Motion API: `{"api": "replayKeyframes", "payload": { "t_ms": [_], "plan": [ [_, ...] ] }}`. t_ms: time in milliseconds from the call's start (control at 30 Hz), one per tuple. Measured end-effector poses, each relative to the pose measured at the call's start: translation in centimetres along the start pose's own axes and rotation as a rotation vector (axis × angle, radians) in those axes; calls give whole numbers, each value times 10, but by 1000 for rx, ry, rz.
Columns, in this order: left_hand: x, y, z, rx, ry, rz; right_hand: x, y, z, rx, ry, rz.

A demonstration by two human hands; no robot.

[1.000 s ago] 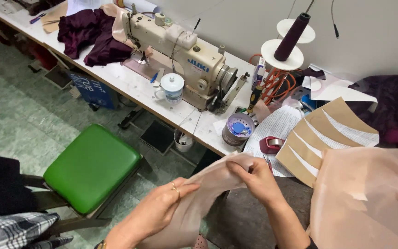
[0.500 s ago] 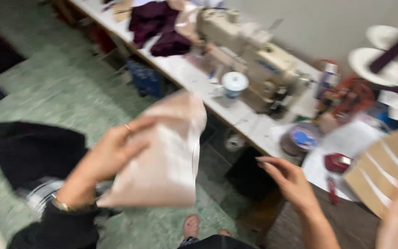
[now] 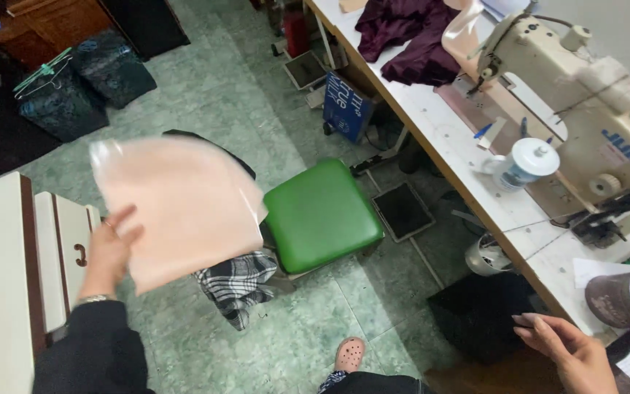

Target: Cutting out a pattern from sheer fabric using large tailor scissors on a workbench.

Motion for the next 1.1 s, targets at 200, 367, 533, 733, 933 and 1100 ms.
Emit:
{"api": "replayKeyframes", "payload": {
  "t_ms": [200,367,533,733,933,1100],
  "plan": [
    [80,7,48,6,-67,-63,19,-4,36,38,-11,174],
    [80,22,57,-166,347,171,-11,14,26,106,-28,67],
    [83,37,126,156,367,293,-34,13,10,71,-52,22],
    [138,152,213,245,1400,929,-69,-13,-25,-8,-177,50],
    [17,131,356,263,911,1239,-80,-73,-65,-189,-175,189],
    [-84,47,405,313,500,1366,-121,-138,-107,-327,-94,296]
  ]
}}
Point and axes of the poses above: each hand's wrist, its own y-axis towards the middle knuckle, its own z-axis out of the palm, x = y × z, the point moved 5 cm from there along y, towards the middle knuckle, and after that the axes turned 3 degrees about z, right-handed, at the moved point
